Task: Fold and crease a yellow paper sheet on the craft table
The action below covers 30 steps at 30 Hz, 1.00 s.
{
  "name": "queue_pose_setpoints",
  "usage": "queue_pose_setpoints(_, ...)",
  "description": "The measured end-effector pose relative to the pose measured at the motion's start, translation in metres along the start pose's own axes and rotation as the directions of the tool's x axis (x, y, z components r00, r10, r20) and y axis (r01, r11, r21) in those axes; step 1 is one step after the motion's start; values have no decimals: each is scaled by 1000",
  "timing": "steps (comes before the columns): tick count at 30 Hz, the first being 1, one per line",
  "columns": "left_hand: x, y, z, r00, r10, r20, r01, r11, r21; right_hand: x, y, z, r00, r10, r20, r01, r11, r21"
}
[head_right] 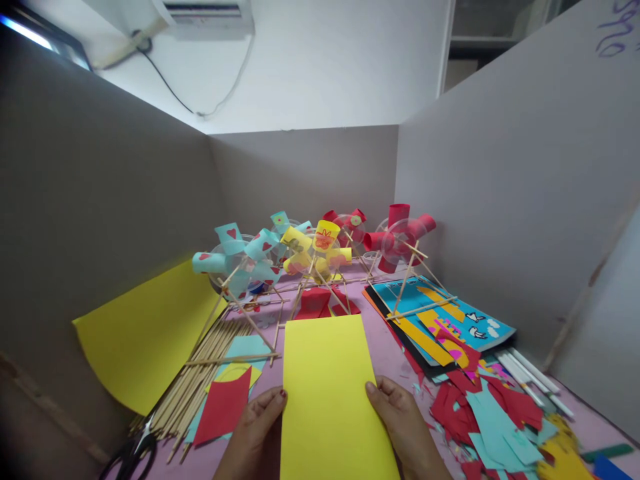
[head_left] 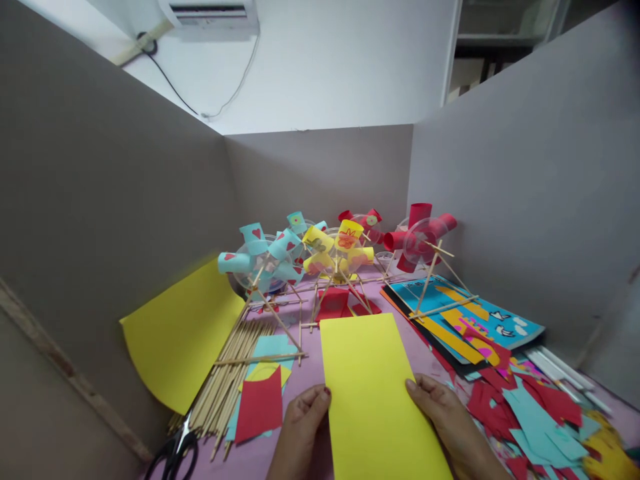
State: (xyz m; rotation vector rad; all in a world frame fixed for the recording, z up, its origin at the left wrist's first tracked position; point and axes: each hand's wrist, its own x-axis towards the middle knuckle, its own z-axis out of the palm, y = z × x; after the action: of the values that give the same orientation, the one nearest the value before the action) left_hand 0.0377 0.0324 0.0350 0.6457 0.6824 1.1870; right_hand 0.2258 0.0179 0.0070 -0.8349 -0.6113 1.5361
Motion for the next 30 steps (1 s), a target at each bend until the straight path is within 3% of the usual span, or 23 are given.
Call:
queue_pose_setpoints(7,-5,7,2,990,-87,110,93,995,-48,3,3,-1,999,32,-2,-32,999,2)
queue_pose_setpoints(14,2,2,-10,981,-114,157,123,991,-48,3,5,-1,998,57,27,-57,998,31)
queue_pose_setpoints(26,4,-3,-13,977,-101,186,105,994,-13,4,8,-1,998,64,1,-64,998,-26)
queue_pose_setpoints(30,5,1,-15,993,-69,91,71,997,-11,6,8,-4,998,55,28,-54,998,-45)
